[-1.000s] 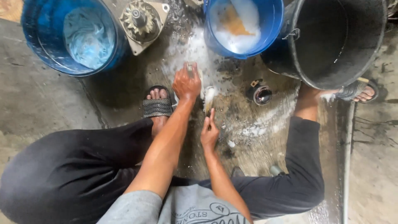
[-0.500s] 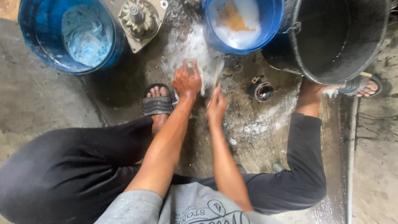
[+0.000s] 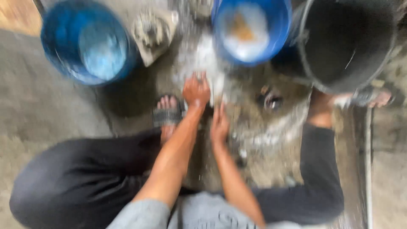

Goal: Cleaning an automotive alternator using soapy water and a brush while sitting on the floor.

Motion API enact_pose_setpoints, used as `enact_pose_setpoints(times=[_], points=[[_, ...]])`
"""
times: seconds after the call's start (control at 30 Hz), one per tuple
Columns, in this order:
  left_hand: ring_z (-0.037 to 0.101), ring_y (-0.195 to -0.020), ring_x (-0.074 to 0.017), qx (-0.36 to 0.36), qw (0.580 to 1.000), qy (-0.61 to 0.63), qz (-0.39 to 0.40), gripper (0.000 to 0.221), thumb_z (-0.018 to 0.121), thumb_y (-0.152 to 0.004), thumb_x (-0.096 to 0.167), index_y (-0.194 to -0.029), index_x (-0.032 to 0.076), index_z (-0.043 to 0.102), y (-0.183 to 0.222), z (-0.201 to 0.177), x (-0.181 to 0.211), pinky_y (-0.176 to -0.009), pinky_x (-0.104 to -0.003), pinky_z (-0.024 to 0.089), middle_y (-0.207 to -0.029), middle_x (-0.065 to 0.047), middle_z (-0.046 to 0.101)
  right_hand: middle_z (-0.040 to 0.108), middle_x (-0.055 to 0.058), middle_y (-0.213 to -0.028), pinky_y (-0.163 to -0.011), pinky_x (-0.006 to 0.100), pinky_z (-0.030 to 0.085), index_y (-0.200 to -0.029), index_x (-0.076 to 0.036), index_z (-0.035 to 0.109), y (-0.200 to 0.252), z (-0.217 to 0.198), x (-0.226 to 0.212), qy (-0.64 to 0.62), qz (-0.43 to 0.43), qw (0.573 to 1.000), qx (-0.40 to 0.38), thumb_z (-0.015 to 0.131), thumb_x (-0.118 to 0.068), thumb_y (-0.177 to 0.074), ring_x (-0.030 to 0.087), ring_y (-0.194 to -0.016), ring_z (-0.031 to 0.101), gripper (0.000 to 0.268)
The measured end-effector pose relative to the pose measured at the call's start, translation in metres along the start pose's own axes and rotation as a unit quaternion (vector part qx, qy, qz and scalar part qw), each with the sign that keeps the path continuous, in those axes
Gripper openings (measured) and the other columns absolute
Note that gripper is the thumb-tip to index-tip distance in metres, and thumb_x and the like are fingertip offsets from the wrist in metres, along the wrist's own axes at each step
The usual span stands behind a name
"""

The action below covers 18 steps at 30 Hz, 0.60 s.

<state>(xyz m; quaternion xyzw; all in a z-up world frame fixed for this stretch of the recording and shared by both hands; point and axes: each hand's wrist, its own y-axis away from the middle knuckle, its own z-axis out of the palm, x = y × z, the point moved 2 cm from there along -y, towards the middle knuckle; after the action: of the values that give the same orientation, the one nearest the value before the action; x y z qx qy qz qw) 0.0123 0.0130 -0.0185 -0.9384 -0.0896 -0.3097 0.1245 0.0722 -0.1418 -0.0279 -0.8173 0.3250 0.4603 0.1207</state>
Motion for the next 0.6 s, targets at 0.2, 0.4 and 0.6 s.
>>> enact_pose_setpoints(times=[0.2,0.4,0.6], points=[[0.075,-0.086,-0.0399,-0.132,0.986,0.002,-0.097,0.059,0.046,-0.104,0.054,-0.111,0.004,0.076,-0.011,-0.011,-0.002,-0.075,-0.057,0.059,-0.085,-0.022,0.075,0.076,0.025,-0.094,-0.064,0.052,0.053,-0.152,-0.022,0.056,0.002,-0.017,-0.021,0.055,0.023,0.998,0.006,0.056,-0.029,-0.107,0.038,-0.086,0.074,0.045],[0.073,-0.095,-0.0469,-0.216,0.964,0.014,-0.155,0.069,0.041,-0.101,0.061,-0.105,0.001,0.077,-0.028,-0.002,-0.009,-0.087,-0.061,0.054,-0.091,-0.028,0.075,0.074,0.02,-0.118,-0.084,0.052,0.06,-0.148,-0.019,0.057,-0.001,-0.03,-0.057,0.046,0.005,0.996,-0.073,0.055,-0.036,-0.108,0.037,-0.104,0.073,0.044],[0.072,-0.099,-0.0471,-0.277,0.943,-0.015,-0.183,0.072,0.038,-0.098,0.06,-0.096,-0.001,0.077,-0.036,0.002,-0.009,-0.09,-0.062,0.052,-0.093,-0.028,0.074,0.075,0.016,-0.075,-0.048,0.041,0.038,-0.153,-0.022,0.053,-0.021,-0.023,-0.059,0.024,0.02,0.996,-0.081,0.052,-0.042,-0.11,0.02,-0.049,0.06,0.048]])
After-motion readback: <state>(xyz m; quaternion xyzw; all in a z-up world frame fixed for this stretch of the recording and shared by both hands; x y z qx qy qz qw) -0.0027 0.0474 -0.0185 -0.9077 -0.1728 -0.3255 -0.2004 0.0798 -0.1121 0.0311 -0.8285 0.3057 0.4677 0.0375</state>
